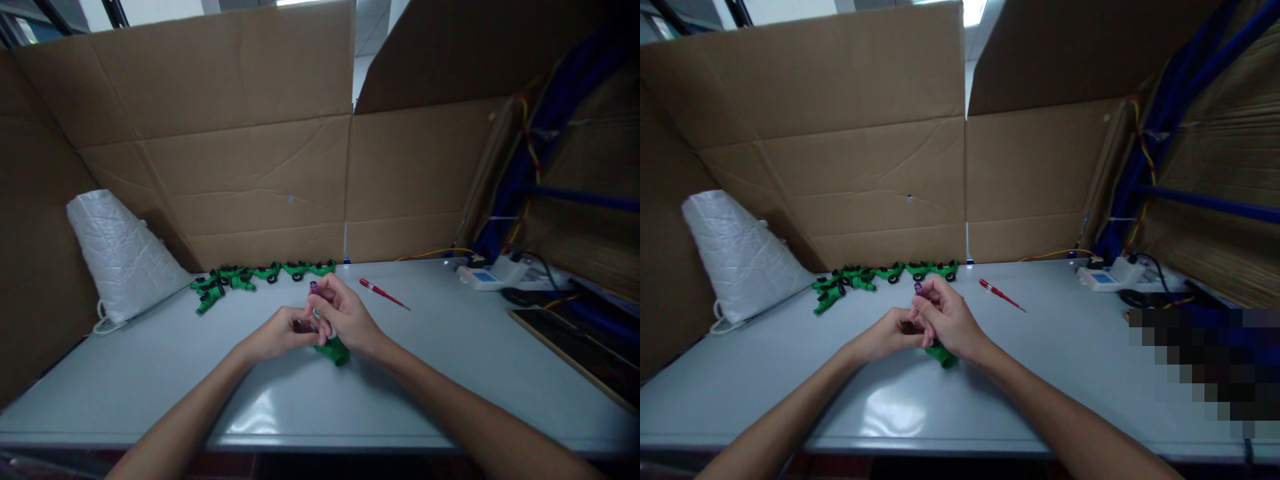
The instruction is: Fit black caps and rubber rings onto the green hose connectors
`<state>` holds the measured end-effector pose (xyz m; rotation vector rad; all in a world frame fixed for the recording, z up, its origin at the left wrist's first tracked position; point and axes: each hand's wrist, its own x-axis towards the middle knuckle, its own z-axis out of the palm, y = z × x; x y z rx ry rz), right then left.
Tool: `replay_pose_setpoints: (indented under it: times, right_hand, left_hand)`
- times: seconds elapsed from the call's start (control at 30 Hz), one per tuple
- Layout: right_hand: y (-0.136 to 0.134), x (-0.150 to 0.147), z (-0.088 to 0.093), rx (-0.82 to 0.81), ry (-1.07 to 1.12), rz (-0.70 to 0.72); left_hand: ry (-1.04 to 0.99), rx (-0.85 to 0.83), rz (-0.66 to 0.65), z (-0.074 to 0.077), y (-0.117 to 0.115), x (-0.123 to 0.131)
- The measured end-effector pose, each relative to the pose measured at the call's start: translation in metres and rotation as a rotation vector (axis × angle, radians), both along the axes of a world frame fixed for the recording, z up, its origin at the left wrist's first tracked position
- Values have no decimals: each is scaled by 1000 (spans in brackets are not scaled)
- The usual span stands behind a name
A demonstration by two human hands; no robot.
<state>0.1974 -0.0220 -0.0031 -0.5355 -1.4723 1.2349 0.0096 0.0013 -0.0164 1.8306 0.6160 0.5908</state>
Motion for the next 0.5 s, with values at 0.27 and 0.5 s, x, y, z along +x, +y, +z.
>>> replay_pose_setpoints:
  times: [0.27, 0.5]
  right_hand:
    - [3, 0, 1, 21, -13, -67]
    - [1, 0, 0, 1, -40, -89]
  left_hand:
    - [12, 18, 23, -5, 2, -1]
    - [28, 11, 35, -6, 4, -2]
